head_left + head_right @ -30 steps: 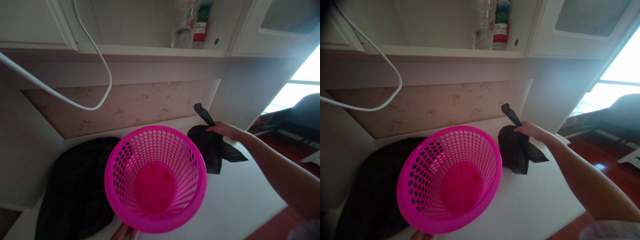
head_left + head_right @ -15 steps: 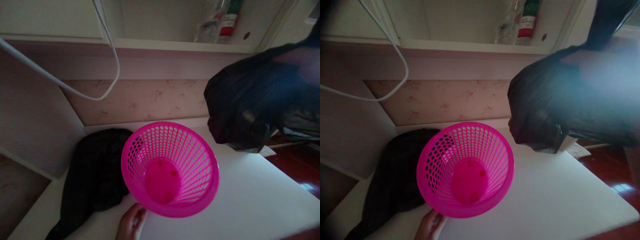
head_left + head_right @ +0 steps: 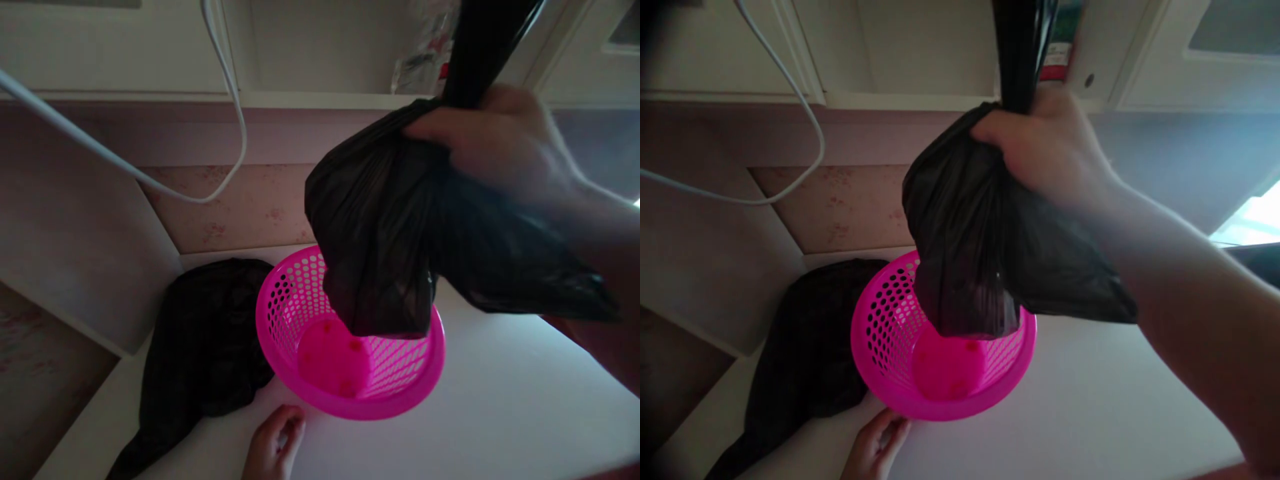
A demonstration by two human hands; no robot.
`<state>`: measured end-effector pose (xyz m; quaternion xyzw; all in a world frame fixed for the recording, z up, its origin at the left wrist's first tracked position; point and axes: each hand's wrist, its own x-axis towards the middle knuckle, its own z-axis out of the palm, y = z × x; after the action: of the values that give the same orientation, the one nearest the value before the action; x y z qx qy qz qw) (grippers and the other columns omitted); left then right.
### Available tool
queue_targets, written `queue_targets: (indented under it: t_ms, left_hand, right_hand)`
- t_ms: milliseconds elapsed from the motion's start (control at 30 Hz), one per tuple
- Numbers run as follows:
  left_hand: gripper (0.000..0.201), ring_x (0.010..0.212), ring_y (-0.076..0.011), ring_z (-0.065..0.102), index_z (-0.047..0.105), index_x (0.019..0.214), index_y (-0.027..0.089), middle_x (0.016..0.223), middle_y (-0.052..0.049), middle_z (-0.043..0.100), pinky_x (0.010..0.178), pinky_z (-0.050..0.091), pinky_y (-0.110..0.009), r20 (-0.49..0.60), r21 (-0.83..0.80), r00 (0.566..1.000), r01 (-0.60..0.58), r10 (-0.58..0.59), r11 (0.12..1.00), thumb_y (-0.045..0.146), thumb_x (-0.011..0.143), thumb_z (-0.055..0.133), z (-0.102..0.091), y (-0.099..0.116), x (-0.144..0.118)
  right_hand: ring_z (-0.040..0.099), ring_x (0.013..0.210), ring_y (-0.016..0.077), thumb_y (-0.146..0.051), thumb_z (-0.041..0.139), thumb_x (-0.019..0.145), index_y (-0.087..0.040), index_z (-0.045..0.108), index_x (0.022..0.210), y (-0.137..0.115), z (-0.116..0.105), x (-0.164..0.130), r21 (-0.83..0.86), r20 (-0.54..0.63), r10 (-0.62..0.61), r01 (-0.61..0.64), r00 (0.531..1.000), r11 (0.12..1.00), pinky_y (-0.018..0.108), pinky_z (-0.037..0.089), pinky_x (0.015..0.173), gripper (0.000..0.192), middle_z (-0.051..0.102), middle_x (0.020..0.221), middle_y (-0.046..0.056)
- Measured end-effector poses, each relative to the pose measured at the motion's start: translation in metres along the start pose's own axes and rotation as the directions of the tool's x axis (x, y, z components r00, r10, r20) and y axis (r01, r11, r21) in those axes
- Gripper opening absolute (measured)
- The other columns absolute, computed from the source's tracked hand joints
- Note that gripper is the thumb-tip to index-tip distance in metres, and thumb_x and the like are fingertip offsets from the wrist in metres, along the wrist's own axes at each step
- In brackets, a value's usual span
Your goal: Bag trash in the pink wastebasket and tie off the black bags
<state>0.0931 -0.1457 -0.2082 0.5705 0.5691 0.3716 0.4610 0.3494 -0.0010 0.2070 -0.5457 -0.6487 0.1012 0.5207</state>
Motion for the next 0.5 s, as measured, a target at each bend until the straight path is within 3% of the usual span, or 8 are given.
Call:
queue_targets:
  t_ms: [67,167,300,400,500]
  left_hand:
    - [0.044,0.080,-0.0247,0.075,0.076,0.091,0.019,0.085,-0.010,0.078,0.072,0.057,-0.026,-0.011,0.009,1.000,-0.011,0.011,1.000,0.060,0.094,0.061,-0.001,-0.001,0.000]
    - [0.045,0.079,-0.0239,0.074,0.076,0.091,0.020,0.086,-0.010,0.078,0.070,0.057,-0.025,-0.030,0.016,0.999,-0.018,0.019,1.000,0.061,0.095,0.060,0.000,-0.001,-0.001]
    - [0.048,0.077,-0.0236,0.074,0.076,0.089,0.021,0.084,-0.010,0.078,0.069,0.056,-0.025,-0.043,0.023,0.999,-0.027,0.028,0.999,0.065,0.094,0.058,0.006,0.000,-0.001]
    - [0.055,0.073,-0.0232,0.072,0.077,0.085,0.021,0.079,-0.009,0.077,0.066,0.055,-0.026,-0.088,0.002,0.996,-0.014,0.014,1.000,0.073,0.090,0.060,0.009,0.001,0.000]
    - [0.064,0.069,-0.0231,0.071,0.079,0.083,0.019,0.071,-0.007,0.075,0.066,0.056,-0.028,-0.191,-0.121,0.981,0.013,-0.037,0.993,0.082,0.078,0.067,-0.001,0.003,0.005]
  right_hand:
    - [0.071,0.075,0.0139,-0.019,0.062,0.093,-0.006,0.074,0.090,0.001,0.018,-0.015,0.064,0.019,0.057,-0.058,0.998,0.996,0.029,0.052,0.074,0.018,0.062,0.072,-0.003]
    - [0.071,0.074,0.0169,-0.028,0.068,0.087,-0.011,0.076,0.084,0.022,0.036,-0.030,0.126,0.090,-0.013,0.002,0.996,0.992,0.027,0.052,0.068,0.018,0.064,0.070,-0.004]
    - [0.072,0.083,0.0257,-0.038,0.067,0.085,-0.017,0.075,0.082,0.055,0.052,-0.047,0.062,0.244,-0.059,0.045,0.968,0.997,0.029,0.052,0.065,0.023,0.070,0.074,0.000]
    - [0.072,0.081,0.0257,-0.037,0.063,0.086,-0.019,0.074,0.085,0.067,0.062,-0.065,0.002,0.335,-0.073,0.077,0.939,0.997,0.031,0.050,0.066,0.021,0.073,0.078,0.002]
    - [0.071,0.082,0.0259,-0.035,0.062,0.086,-0.021,0.073,0.086,0.074,0.068,-0.081,-0.058,0.393,-0.095,0.128,0.915,0.990,0.031,0.049,0.068,0.017,0.075,0.082,0.003]
